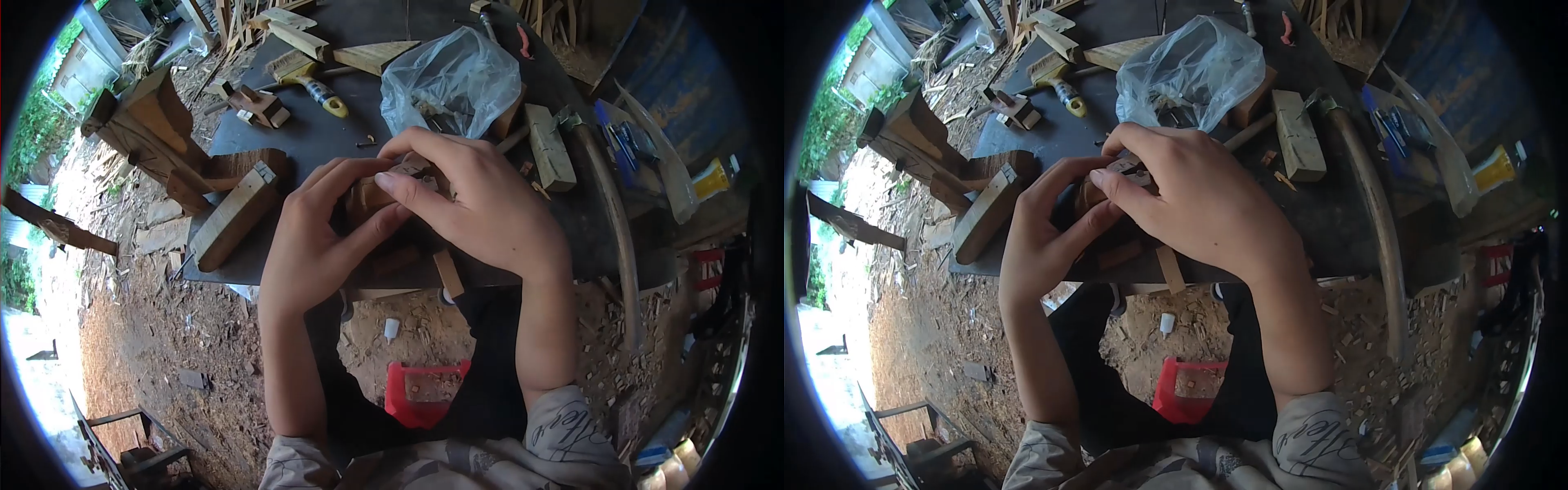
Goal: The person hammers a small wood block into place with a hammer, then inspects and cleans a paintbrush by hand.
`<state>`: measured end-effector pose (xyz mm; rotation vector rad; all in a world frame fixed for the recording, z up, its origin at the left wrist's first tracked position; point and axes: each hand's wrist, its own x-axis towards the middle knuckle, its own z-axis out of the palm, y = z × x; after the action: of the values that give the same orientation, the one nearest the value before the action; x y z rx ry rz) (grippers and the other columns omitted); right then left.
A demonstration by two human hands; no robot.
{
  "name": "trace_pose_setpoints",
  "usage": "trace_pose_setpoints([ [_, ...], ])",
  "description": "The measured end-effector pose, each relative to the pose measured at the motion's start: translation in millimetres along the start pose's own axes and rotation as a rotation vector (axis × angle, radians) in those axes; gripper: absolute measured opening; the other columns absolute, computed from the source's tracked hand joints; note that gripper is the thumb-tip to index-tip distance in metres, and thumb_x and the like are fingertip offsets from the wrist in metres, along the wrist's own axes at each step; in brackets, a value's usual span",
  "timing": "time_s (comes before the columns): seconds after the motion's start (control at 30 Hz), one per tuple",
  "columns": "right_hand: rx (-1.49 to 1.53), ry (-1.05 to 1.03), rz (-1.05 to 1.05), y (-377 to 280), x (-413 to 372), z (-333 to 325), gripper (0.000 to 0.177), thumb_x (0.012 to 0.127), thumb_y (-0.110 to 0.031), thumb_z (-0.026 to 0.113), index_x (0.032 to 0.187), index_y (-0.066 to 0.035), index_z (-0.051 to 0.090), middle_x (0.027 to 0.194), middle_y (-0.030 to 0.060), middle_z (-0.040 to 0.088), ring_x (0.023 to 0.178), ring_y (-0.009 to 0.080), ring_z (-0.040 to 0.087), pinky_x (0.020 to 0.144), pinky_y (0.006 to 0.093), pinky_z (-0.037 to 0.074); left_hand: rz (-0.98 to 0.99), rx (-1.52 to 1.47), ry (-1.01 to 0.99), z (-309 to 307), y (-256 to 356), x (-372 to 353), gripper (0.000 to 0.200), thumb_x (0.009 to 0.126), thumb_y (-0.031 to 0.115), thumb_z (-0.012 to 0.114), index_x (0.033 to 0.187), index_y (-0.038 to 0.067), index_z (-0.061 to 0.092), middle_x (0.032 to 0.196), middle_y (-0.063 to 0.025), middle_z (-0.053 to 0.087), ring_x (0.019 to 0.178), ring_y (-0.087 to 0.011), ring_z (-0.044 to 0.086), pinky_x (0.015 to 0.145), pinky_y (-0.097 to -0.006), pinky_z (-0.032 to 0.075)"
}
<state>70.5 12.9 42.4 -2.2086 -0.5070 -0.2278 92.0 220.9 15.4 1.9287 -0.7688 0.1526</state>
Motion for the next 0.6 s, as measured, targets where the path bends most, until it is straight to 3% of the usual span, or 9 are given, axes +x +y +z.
trace_pose_setpoints([
  [0.03,-0.006,-0.014,0.004,-1.9,1.4,0.8,0.031,0.102,-0.027,0.066,0.118,-0.001,0.067,0.096,0.0129,0.074,0.084,0.0202,0.069,0.075,0.0326,0.052,0.015,0.015,0.009,-1.6,-0.2,-0.9,0.043,0.087,0.02,0.082,0.123,0.0,0.069,0.108,-0.0162,0.071,0.099,-0.0297,0.07,0.087,-0.0373,0.054],
  [0.13,0.027,0.027,-0.043,-5.3,0.9,3.2,0.033,0.101,-0.029,0.065,0.115,0.001,0.066,0.096,0.0207,0.073,0.088,0.0377,0.072,0.08,0.0443,0.055,-0.015,0.025,-0.011,-6.0,3.5,-3.9,0.042,0.089,0.018,0.082,0.124,-0.001,0.068,0.112,-0.0146,0.072,0.104,-0.0218,0.07,0.094,-0.0352,0.052],
  [0.27,0.003,0.067,-0.049,-4.2,-1.1,8.7,0.033,0.101,-0.03,0.066,0.114,0.0,0.066,0.095,0.0191,0.074,0.089,0.0364,0.073,0.079,0.0434,0.055,0.004,0.008,-0.012,-7.8,5.0,-5.0,0.043,0.089,0.019,0.082,0.124,-0.001,0.068,0.111,-0.0151,0.071,0.102,-0.0239,0.07,0.093,-0.036,0.053],
  [0.47,0.002,0.065,-0.072,-2.2,-2.9,7.2,0.035,0.103,-0.032,0.065,0.114,0.0,0.066,0.094,0.0202,0.074,0.09,0.037,0.073,0.08,0.0442,0.055,0.006,0.033,-0.009,-3.2,-1.8,-5.4,0.043,0.09,0.02,0.083,0.125,-0.001,0.068,0.11,-0.0126,0.072,0.101,-0.0175,0.07,0.091,-0.0337,0.054],
  [0.57,-0.014,-0.005,0.027,-7.8,-3.2,2.1,0.034,0.102,-0.031,0.066,0.118,-0.001,0.067,0.1,0.0138,0.074,0.093,0.0242,0.072,0.083,0.0355,0.054,0.014,0.043,-0.008,-3.0,-1.7,-4.9,0.042,0.091,0.019,0.082,0.125,-0.001,0.067,0.11,-0.011,0.073,0.1,-0.014,0.068,0.09,-0.0322,0.054],
  [0.6,-0.018,0.011,0.007,-7.0,-3.0,2.6,0.034,0.102,-0.032,0.066,0.117,-0.001,0.067,0.098,0.0162,0.074,0.092,0.0285,0.072,0.083,0.0384,0.054,0.013,0.042,-0.008,-2.6,-2.2,-5.1,0.042,0.092,0.019,0.082,0.125,-0.001,0.067,0.11,-0.0107,0.073,0.1,-0.0137,0.068,0.09,-0.0322,0.054],
])
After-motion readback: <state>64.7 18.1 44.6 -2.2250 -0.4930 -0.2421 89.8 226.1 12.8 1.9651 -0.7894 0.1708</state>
